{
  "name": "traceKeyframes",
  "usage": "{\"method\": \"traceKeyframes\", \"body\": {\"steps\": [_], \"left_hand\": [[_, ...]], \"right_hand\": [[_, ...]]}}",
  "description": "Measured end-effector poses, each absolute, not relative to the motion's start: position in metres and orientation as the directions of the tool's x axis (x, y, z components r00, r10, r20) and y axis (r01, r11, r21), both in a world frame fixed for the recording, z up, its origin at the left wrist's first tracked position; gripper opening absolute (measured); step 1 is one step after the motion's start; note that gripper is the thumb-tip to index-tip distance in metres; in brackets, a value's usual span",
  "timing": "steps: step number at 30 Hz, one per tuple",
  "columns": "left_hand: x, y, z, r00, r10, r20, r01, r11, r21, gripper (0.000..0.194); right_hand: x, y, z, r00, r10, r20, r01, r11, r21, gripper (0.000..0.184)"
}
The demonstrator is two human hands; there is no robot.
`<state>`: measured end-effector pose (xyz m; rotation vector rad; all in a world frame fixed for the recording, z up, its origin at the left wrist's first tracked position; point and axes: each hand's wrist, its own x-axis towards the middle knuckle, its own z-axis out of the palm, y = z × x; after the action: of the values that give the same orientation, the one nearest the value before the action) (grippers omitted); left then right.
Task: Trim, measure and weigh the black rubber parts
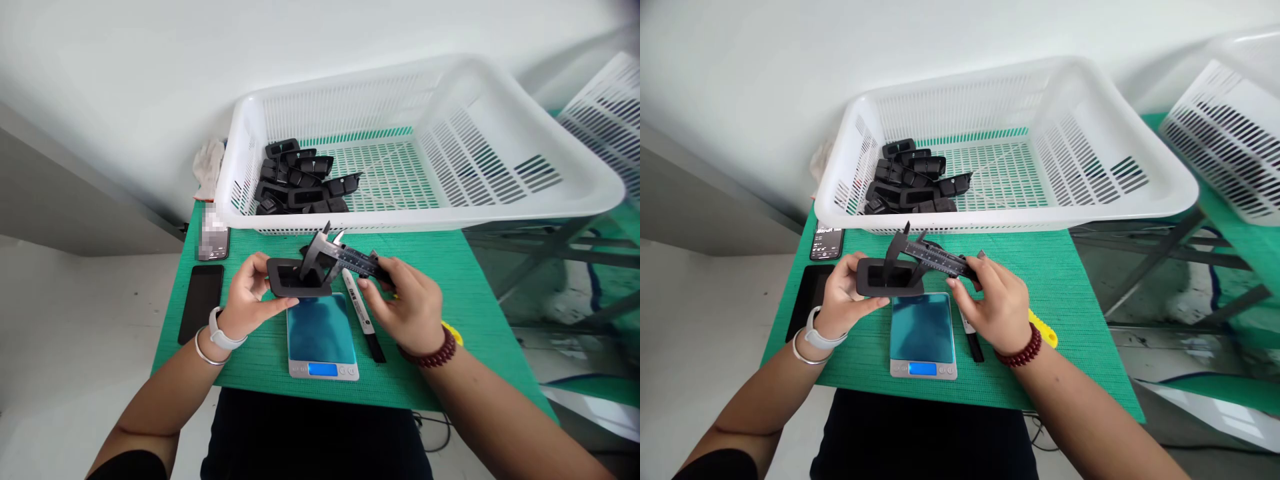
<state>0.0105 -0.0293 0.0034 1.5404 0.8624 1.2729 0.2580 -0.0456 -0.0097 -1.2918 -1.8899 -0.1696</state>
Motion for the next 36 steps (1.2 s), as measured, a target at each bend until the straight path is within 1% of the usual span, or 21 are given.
{"method": "traceKeyframes", "body": {"steps": [3,6,9,12,18,20,22,23,25,27,29,32,36], "left_hand": [[0.008,-0.031,-0.001,0.136,0.885,0.446,0.119,-0.461,0.879,0.041],[0.006,-0.032,-0.004,0.083,0.785,0.614,0.287,-0.608,0.740,0.043],[0.004,-0.033,-0.004,0.089,0.684,0.724,0.415,-0.686,0.597,0.045],[0.005,-0.034,-0.002,0.141,0.622,0.770,0.496,-0.718,0.488,0.045],[0.007,-0.036,-0.001,0.186,0.584,0.790,0.530,-0.737,0.420,0.043],[0.006,-0.036,-0.001,0.184,0.593,0.784,0.532,-0.731,0.428,0.043],[0.005,-0.035,-0.002,0.174,0.631,0.756,0.520,-0.711,0.473,0.043],[0.005,-0.035,-0.002,0.167,0.659,0.734,0.498,-0.699,0.514,0.043],[0.005,-0.033,-0.004,0.172,0.738,0.653,0.407,-0.657,0.635,0.042],[0.006,-0.032,-0.006,0.219,0.808,0.546,0.284,-0.588,0.757,0.042],[0.008,-0.032,-0.007,0.284,0.843,0.458,0.193,-0.518,0.833,0.042],[0.013,-0.034,-0.008,0.330,0.850,0.411,0.133,-0.473,0.871,0.041],[0.018,-0.037,-0.007,0.317,0.869,0.381,0.104,-0.431,0.896,0.039]], "right_hand": [[0.257,-0.046,-0.010,-0.127,0.695,0.708,0.837,0.458,-0.299,0.018],[0.256,-0.047,-0.010,-0.130,0.669,0.732,0.849,0.456,-0.266,0.020],[0.255,-0.047,-0.010,-0.142,0.652,0.745,0.852,0.464,-0.243,0.021],[0.255,-0.048,-0.010,-0.130,0.659,0.741,0.862,0.445,-0.244,0.022],[0.255,-0.048,-0.010,-0.098,0.661,0.744,0.890,0.392,-0.231,0.031],[0.255,-0.048,-0.010,-0.090,0.663,0.743,0.894,0.383,-0.234,0.030],[0.255,-0.048,-0.009,-0.063,0.678,0.732,0.896,0.362,-0.258,0.028],[0.256,-0.048,-0.009,-0.046,0.686,0.726,0.897,0.349,-0.273,0.027],[0.257,-0.048,-0.008,-0.011,0.694,0.720,0.897,0.325,-0.300,0.026],[0.258,-0.048,-0.008,0.008,0.688,0.726,0.897,0.316,-0.309,0.023],[0.257,-0.048,-0.007,-0.010,0.681,0.732,0.889,0.340,-0.305,0.021],[0.255,-0.048,-0.008,-0.082,0.679,0.729,0.861,0.417,-0.291,0.018],[0.253,-0.048,-0.013,-0.165,0.691,0.704,0.841,0.472,-0.266,0.016]]}}
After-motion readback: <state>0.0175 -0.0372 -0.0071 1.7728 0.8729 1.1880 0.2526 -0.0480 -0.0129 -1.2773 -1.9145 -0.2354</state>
